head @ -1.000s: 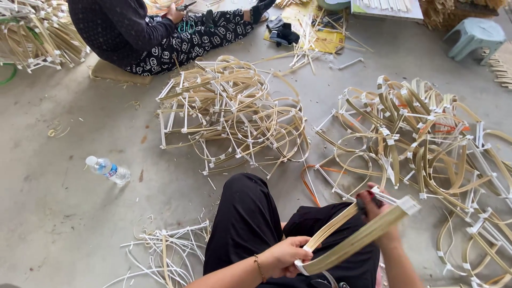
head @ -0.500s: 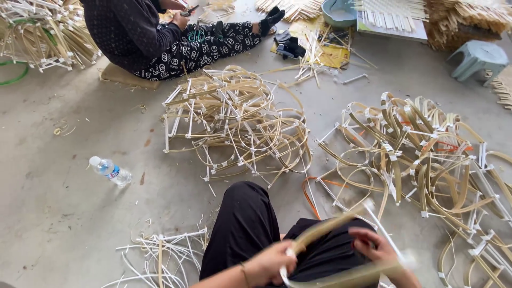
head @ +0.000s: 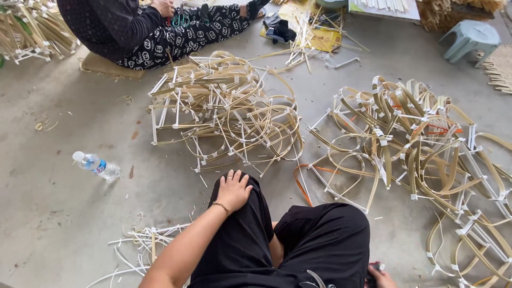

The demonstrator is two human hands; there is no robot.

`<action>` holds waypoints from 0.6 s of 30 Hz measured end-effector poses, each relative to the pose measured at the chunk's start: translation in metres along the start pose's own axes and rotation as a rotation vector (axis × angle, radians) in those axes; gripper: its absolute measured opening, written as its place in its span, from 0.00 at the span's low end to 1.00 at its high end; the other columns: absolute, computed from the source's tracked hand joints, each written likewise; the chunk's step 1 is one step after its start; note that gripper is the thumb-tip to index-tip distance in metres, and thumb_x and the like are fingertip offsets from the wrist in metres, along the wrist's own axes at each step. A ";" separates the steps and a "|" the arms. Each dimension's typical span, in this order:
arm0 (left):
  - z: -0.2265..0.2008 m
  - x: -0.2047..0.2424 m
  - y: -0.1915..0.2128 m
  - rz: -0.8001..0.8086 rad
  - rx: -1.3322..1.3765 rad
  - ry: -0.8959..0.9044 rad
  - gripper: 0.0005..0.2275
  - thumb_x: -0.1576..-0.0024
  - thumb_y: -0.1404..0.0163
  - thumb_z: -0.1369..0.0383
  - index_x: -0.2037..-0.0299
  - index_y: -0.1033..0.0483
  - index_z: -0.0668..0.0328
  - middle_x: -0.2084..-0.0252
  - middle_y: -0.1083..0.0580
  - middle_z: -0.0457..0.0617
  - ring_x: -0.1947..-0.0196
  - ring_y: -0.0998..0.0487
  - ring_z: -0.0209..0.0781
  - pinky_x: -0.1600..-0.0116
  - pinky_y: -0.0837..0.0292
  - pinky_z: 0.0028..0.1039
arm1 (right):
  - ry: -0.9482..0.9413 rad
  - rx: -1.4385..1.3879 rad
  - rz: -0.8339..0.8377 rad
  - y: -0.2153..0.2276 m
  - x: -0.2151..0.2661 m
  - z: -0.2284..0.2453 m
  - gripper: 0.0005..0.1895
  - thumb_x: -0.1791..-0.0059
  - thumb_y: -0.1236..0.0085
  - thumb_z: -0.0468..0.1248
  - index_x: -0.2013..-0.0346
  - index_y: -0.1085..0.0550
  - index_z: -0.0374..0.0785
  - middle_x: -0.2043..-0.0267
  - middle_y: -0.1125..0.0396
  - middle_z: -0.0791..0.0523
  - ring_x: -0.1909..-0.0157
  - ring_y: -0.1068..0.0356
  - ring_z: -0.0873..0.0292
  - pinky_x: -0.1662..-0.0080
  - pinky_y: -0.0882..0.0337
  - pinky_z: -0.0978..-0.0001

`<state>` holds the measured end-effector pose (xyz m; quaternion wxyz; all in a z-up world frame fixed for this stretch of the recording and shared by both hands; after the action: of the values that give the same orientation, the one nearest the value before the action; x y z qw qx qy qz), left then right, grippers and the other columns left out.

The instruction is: The recorder is assembling wooden or bamboo frame components using plastic connectors and garden shears.

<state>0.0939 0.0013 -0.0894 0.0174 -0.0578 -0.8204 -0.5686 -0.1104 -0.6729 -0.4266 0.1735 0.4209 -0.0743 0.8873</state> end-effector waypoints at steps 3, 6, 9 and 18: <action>0.000 0.010 -0.017 -0.046 -0.135 -0.018 0.25 0.38 0.56 0.50 0.33 0.35 0.50 0.27 0.42 0.57 0.26 0.48 0.62 0.30 0.52 0.60 | 0.057 0.053 0.004 -0.012 -0.001 -0.017 0.17 0.52 0.41 0.34 0.50 0.24 0.31 0.64 0.25 0.46 0.64 0.26 0.47 0.63 0.24 0.52; -0.015 0.026 0.005 0.020 -0.116 0.022 0.30 0.40 0.56 0.47 0.30 0.40 0.49 0.25 0.48 0.56 0.24 0.54 0.61 0.29 0.58 0.61 | 0.177 0.221 -0.054 -0.022 0.003 -0.015 0.22 0.54 0.39 0.31 0.45 0.28 0.31 0.59 0.24 0.43 0.60 0.23 0.47 0.59 0.24 0.53; -0.027 0.036 0.014 0.042 -0.163 0.061 0.33 0.41 0.54 0.44 0.28 0.43 0.48 0.24 0.49 0.54 0.24 0.55 0.60 0.29 0.59 0.61 | 0.325 0.480 -0.185 -0.024 0.006 -0.005 0.33 0.57 0.32 0.32 0.39 0.33 0.30 0.56 0.24 0.39 0.57 0.22 0.45 0.56 0.22 0.54; -0.033 0.043 0.026 -0.035 -0.127 0.103 0.29 0.43 0.52 0.47 0.31 0.37 0.43 0.26 0.44 0.51 0.25 0.50 0.57 0.29 0.56 0.60 | 0.464 0.090 -0.238 -0.018 0.057 0.077 0.28 0.45 0.38 0.42 0.37 0.36 0.28 0.42 0.36 0.43 0.44 0.33 0.50 0.55 0.28 0.54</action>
<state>0.0531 -0.0179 -0.0498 0.0457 -0.0150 -0.7815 -0.6221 -0.0812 -0.6640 -0.3341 0.2703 0.2191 0.0569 0.9358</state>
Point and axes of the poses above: each hand's wrist, its own x-axis away from the middle knuckle, its own y-axis out of the back of the hand, z = x × y, the point moved 7 cm from there along -x, towards the middle knuckle
